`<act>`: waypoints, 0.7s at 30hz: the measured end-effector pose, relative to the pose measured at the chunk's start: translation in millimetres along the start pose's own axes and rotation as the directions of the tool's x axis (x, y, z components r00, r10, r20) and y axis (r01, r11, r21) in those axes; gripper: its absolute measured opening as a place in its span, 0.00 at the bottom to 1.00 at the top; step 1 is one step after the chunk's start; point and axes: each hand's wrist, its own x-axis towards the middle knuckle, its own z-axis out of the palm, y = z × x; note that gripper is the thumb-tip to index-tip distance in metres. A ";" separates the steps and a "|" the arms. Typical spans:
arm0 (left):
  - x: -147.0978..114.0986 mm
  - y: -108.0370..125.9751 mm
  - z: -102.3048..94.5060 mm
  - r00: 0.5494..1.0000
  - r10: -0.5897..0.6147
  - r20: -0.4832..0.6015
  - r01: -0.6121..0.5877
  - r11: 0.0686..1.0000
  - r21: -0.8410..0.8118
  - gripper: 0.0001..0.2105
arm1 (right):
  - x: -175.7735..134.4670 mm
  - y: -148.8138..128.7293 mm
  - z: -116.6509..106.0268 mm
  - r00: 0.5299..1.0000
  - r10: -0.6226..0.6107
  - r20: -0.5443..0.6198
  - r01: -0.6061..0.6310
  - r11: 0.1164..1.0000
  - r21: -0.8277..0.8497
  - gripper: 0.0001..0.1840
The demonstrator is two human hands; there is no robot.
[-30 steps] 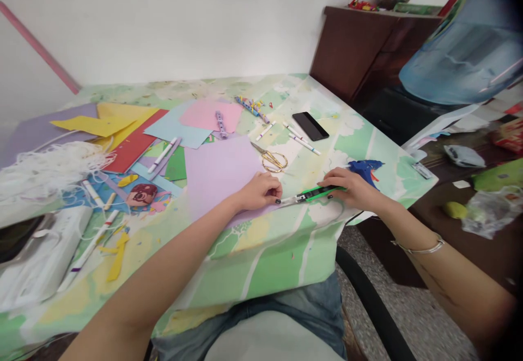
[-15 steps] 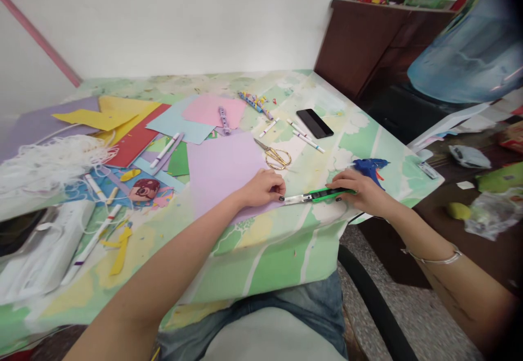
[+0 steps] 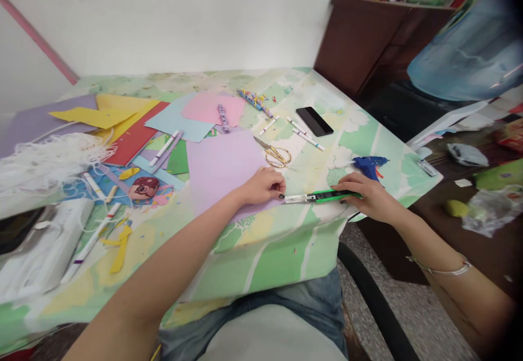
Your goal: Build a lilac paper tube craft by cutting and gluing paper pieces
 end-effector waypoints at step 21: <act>0.8 -3.5 1.6 1.000 0.004 -0.009 -0.004 1.000 -0.007 0.04 | 6.0 -8.5 6.7 0.999 -0.034 0.020 0.034 0.999 0.030 0.16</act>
